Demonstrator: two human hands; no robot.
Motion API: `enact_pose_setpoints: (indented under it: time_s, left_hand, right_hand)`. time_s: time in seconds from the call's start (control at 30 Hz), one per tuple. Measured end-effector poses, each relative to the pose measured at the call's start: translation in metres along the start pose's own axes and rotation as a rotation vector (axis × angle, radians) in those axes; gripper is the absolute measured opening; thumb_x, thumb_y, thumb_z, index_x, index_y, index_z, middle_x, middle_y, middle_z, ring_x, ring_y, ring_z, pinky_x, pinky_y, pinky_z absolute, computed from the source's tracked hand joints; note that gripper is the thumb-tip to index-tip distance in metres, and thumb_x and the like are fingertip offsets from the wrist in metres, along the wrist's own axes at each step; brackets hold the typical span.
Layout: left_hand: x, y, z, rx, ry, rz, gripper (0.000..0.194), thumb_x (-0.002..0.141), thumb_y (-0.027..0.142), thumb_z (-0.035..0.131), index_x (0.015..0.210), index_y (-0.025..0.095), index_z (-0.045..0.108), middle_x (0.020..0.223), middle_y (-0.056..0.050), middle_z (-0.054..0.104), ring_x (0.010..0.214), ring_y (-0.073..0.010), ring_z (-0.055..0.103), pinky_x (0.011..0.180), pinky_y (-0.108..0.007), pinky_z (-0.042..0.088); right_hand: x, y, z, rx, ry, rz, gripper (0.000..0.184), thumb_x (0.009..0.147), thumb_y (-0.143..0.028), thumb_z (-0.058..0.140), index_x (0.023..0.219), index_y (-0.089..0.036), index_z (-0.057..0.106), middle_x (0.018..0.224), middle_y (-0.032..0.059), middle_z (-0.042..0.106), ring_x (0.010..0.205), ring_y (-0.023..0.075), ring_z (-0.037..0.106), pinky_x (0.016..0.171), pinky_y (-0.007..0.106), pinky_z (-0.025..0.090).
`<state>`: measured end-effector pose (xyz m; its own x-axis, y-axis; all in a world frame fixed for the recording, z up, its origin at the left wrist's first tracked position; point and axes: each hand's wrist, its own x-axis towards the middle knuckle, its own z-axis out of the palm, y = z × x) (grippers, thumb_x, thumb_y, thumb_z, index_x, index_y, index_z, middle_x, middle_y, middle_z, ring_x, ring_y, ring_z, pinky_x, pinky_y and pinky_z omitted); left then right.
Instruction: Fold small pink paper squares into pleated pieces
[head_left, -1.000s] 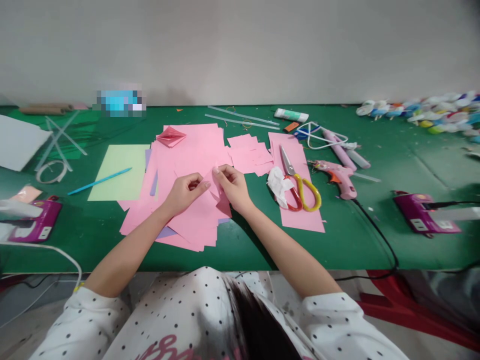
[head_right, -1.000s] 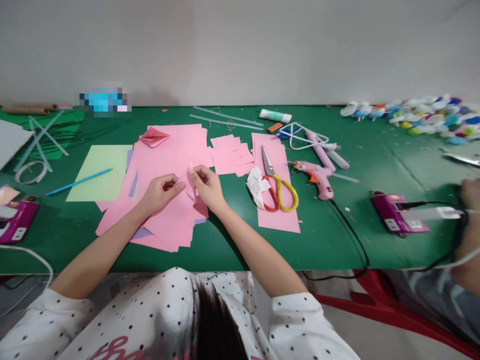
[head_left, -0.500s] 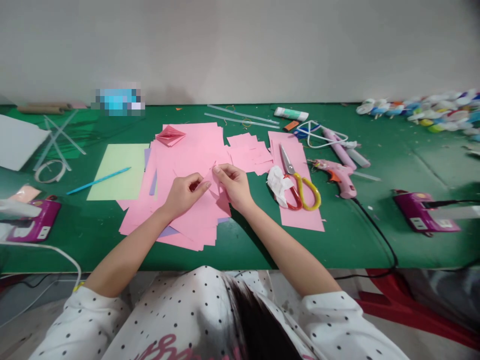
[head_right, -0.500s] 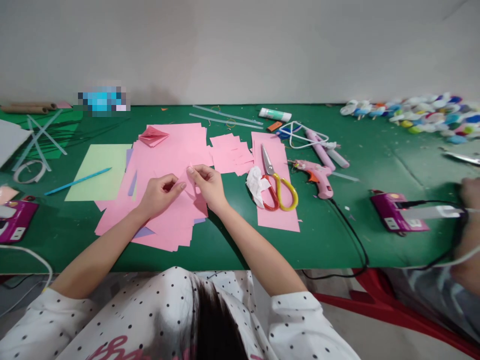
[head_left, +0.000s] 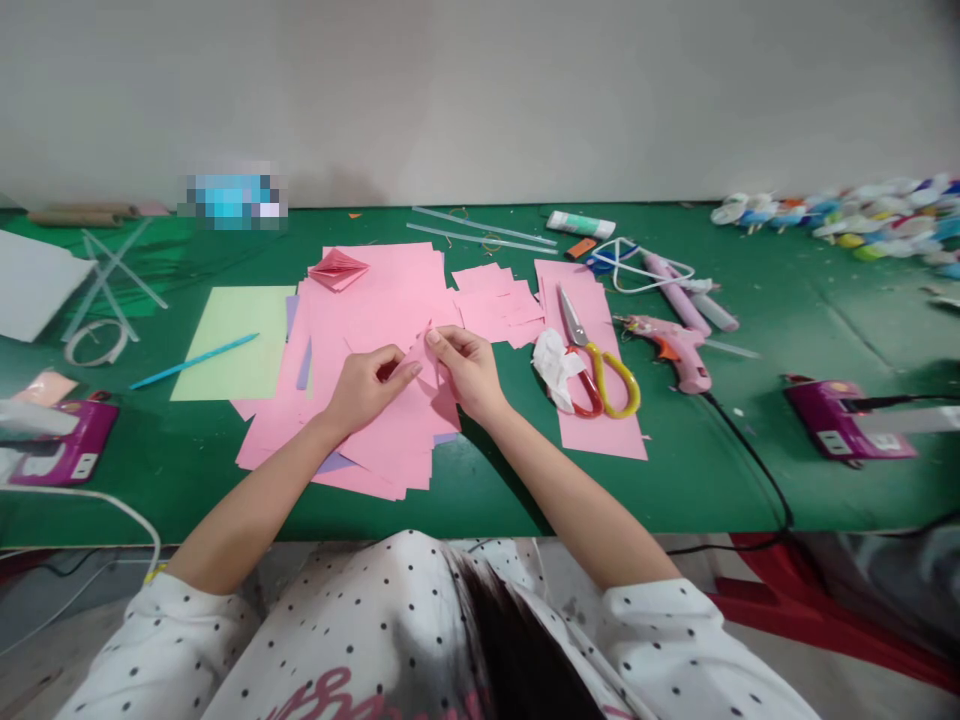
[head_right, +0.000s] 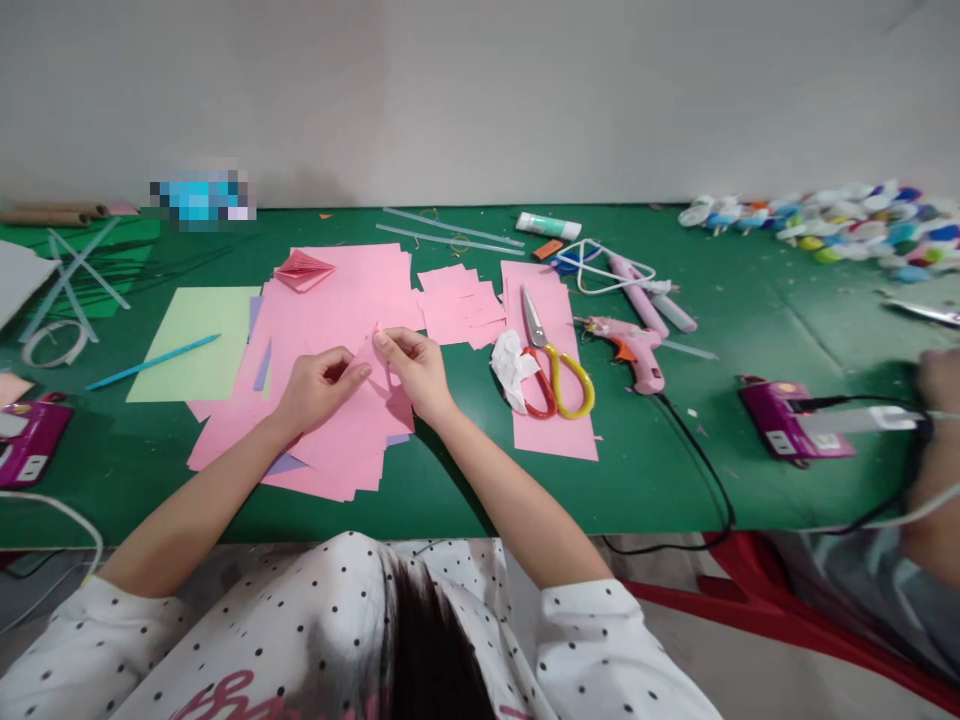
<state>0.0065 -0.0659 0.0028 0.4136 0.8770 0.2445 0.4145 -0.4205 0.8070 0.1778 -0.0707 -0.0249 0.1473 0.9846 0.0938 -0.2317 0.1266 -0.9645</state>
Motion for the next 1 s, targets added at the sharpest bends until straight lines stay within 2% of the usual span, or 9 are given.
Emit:
enact_pose_setpoints:
  time_s: [0.23, 0.4, 0.63, 0.83, 1.0]
  left_hand:
    - [0.000, -0.002, 0.002, 0.022, -0.011, 0.000, 0.038, 0.091, 0.043, 0.063, 0.065, 0.017, 0.053, 0.056, 0.006, 0.048, 0.052, -0.0076, 0.039, 0.054, -0.023, 0.033]
    - [0.000, -0.002, 0.002, 0.027, -0.010, 0.002, 0.038, 0.091, 0.043, 0.062, 0.066, 0.017, 0.054, 0.056, 0.006, 0.048, 0.052, -0.0074, 0.039, 0.054, -0.023, 0.033]
    - [0.000, -0.001, 0.001, 0.023, -0.036, -0.008, 0.037, 0.091, 0.044, 0.061, 0.067, 0.017, 0.056, 0.056, 0.006, 0.047, 0.053, -0.0081, 0.039, 0.054, -0.024, 0.033]
    - [0.000, -0.001, 0.001, 0.021, -0.062, -0.021, 0.036, 0.092, 0.043, 0.060, 0.067, 0.017, 0.056, 0.056, 0.005, 0.047, 0.052, -0.0083, 0.040, 0.054, -0.024, 0.033]
    - [0.000, -0.001, 0.001, 0.016, -0.061, -0.022, 0.034, 0.092, 0.041, 0.060, 0.068, 0.017, 0.057, 0.056, 0.005, 0.048, 0.053, -0.0084, 0.040, 0.054, -0.024, 0.033]
  right_hand:
    - [-0.002, -0.007, 0.002, 0.099, -0.067, 0.051, 0.026, 0.077, -0.047, 0.079, 0.089, -0.024, 0.077, 0.082, 0.0017, 0.077, 0.079, 0.0156, 0.070, 0.080, 0.030, 0.055]
    - [-0.003, -0.008, 0.001, 0.096, -0.072, 0.058, 0.026, 0.078, -0.047, 0.078, 0.089, -0.024, 0.077, 0.084, 0.0030, 0.078, 0.082, 0.0169, 0.072, 0.082, 0.032, 0.056]
    - [-0.003, -0.008, 0.001, 0.107, -0.056, 0.059, 0.025, 0.077, -0.045, 0.078, 0.088, -0.023, 0.076, 0.084, 0.0028, 0.078, 0.076, 0.0151, 0.071, 0.074, 0.029, 0.057]
    - [-0.004, -0.012, 0.002, 0.086, -0.007, 0.083, 0.028, 0.076, -0.047, 0.079, 0.088, -0.022, 0.075, 0.083, 0.0034, 0.078, 0.057, 0.0105, 0.060, 0.057, 0.025, 0.053]
    - [-0.004, -0.013, 0.002, 0.100, -0.013, 0.080, 0.029, 0.075, -0.048, 0.079, 0.088, -0.022, 0.075, 0.082, 0.0041, 0.078, 0.056, 0.0101, 0.059, 0.053, 0.024, 0.051]
